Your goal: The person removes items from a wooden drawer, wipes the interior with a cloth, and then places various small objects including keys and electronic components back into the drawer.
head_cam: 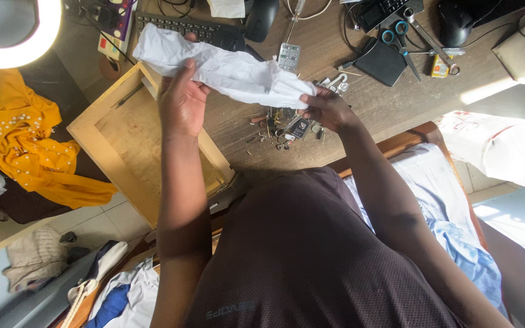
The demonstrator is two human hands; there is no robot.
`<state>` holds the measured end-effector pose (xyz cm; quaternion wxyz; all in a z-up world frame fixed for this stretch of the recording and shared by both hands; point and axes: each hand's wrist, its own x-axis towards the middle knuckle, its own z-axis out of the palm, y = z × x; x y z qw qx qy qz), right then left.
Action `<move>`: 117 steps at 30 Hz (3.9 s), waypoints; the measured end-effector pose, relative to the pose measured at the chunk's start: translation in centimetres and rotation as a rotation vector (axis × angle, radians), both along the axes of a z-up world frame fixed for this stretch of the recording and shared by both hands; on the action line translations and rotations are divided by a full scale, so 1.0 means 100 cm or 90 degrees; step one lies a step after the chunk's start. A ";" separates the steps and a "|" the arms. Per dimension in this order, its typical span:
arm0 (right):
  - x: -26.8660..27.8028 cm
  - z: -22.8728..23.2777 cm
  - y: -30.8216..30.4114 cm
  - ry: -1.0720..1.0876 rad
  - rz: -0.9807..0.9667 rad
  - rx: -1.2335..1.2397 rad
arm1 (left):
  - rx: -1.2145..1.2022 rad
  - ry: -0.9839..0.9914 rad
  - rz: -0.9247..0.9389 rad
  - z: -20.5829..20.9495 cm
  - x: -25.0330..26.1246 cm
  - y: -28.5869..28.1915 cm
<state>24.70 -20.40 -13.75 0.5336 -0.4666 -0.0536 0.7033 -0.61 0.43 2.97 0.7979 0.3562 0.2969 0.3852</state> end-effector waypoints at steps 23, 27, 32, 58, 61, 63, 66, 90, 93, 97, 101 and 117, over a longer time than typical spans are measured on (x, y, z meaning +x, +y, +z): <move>-0.009 0.067 0.033 -0.610 0.075 0.352 | -0.098 -0.062 -0.076 0.038 0.001 -0.008; -0.032 0.116 0.054 -0.736 0.193 0.447 | -0.136 -0.007 -0.126 0.031 0.017 -0.023; -0.044 0.110 0.062 -0.439 0.243 0.271 | -0.005 0.144 -0.119 0.004 0.022 -0.029; 0.024 0.104 0.018 -0.336 0.238 0.058 | -0.067 0.112 0.351 0.004 -0.098 0.068; 0.033 0.098 0.017 -0.319 0.269 0.120 | -0.034 0.048 0.331 0.009 -0.119 0.087; 0.037 0.091 0.017 -0.243 0.306 0.146 | -0.051 -0.084 0.273 0.005 -0.135 0.099; 0.042 0.084 0.020 -0.319 0.421 0.154 | -0.013 -0.084 0.251 -0.003 -0.160 0.112; 0.071 0.020 -0.019 -0.125 -0.038 0.038 | -0.148 -0.151 0.502 -0.036 -0.274 0.114; 0.069 0.020 -0.014 -0.088 -0.102 0.060 | -0.137 -0.143 0.451 -0.032 -0.270 0.111; 0.066 0.031 -0.012 -0.059 -0.147 0.074 | -0.167 -0.067 0.494 -0.047 -0.264 0.106; 0.070 0.034 -0.010 -0.036 -0.135 0.133 | -0.176 -0.092 0.338 -0.051 -0.243 0.098; -0.010 0.136 0.044 -0.208 0.010 0.244 | 0.163 0.295 0.188 -0.023 -0.038 -0.009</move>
